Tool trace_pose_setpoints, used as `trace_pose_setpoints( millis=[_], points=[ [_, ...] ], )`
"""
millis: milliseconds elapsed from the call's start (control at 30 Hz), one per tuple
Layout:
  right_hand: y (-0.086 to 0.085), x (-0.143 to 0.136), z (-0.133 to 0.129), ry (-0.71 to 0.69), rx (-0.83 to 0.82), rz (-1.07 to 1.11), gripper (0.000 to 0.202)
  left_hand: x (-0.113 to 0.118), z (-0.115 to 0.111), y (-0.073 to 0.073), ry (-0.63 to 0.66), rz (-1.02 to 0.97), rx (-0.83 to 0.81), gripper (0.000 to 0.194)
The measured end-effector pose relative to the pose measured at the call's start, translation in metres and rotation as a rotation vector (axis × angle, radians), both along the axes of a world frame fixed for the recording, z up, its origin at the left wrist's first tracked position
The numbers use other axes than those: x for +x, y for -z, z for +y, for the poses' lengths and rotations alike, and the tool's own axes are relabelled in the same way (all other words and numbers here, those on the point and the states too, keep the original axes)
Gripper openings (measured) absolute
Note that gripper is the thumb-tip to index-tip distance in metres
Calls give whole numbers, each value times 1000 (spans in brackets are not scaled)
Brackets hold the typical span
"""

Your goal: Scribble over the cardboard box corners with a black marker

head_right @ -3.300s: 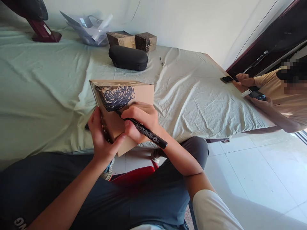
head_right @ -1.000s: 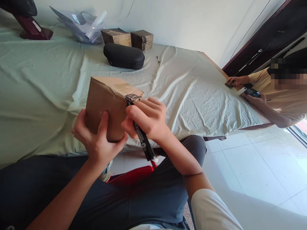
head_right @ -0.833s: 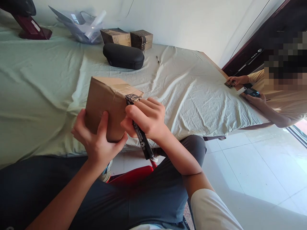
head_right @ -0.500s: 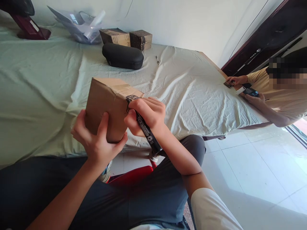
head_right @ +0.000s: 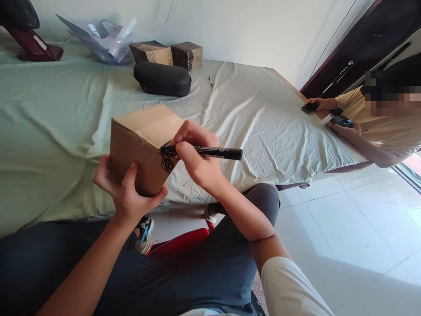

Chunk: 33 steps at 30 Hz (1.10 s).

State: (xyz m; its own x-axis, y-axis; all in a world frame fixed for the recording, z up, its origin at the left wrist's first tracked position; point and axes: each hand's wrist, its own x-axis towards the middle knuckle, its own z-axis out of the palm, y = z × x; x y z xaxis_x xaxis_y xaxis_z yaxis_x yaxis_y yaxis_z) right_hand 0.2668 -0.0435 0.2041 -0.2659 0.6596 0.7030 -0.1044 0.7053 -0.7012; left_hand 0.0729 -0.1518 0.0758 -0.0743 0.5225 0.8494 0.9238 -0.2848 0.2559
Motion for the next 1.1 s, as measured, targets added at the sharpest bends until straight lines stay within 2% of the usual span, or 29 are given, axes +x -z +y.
trace_pose_setpoints(
  millis=[67, 133, 367, 667, 900, 1100],
  points=[
    [-5, 0, -3, -51, -28, 39, 9, -2, 0, 6, -21, -25, -32, 104],
    [-10, 1, -6, -38, -71, 28, 10, -3, 1, 9, -35, -22, -50, 103],
    [-12, 6, -7, -22, -225, 15, 18, -4, 8, 3, 49, 78, 125, 115],
    [-13, 7, -3, -38, -257, 77, 20, -9, 8, 15, 46, 50, 81, 108],
    [-12, 8, 1, 46, -296, 30, 25, -7, 11, 6, 76, 48, 139, 112],
    [-11, 7, 6, 52, -311, 41, 24, -10, 11, 14, 57, 36, 109, 111]
  ],
)
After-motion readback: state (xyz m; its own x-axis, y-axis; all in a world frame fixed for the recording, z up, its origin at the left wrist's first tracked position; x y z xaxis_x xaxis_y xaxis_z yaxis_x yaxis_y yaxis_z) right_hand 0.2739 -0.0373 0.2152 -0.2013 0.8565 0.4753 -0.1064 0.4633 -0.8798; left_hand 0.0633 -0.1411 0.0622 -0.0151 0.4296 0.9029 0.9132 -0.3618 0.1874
